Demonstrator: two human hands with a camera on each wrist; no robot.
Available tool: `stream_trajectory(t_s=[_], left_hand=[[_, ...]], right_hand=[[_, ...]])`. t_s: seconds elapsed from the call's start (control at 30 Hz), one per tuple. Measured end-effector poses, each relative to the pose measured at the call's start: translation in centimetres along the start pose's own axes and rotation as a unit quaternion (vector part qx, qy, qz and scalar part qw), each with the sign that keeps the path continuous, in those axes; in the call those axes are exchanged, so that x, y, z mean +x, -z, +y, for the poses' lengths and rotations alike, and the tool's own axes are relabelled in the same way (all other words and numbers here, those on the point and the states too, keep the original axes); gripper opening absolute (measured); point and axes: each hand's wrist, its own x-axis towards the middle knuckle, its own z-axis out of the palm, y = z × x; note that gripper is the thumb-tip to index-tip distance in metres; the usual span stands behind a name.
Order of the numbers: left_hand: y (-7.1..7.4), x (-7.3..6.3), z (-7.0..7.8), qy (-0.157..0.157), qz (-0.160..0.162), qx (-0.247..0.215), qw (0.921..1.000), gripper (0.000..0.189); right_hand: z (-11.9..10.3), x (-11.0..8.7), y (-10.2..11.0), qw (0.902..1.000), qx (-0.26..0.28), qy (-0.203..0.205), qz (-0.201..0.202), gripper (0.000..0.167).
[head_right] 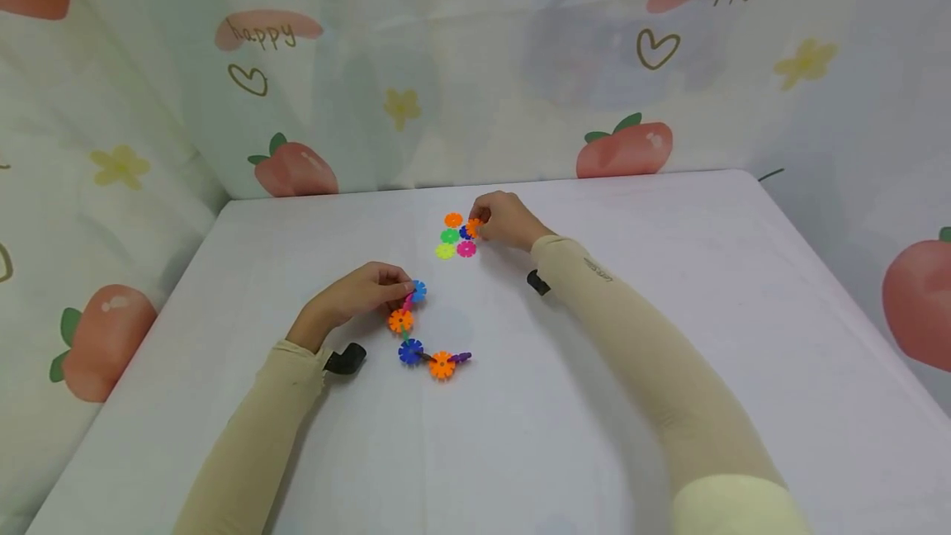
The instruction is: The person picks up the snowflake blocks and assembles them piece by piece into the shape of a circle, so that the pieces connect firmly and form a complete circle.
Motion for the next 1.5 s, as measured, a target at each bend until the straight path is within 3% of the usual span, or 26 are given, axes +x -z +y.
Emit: stream_trajectory(t_s=[0.67,1.07,1.5], left_hand=[[0.0,0.0,0.1,0.007,0.000,-0.002,1.0000,0.019],[-0.1,-0.2,0.3,0.017,0.001,-0.008,0.9998,0.020],[-0.1,-0.2,0.0,-0.001,0.003,-0.013,0.9999,0.020]], right_hand=[[-2.8,-4.2,-2.4,0.9971,0.025,0.070,-0.015,0.005],[-3.4,-5.1,-4.3,0.9908,0.034,0.123,-0.045,0.006],[-4.0,-4.9,-5.8,0.9790,0.026,0.190,-0.067,0.008]])
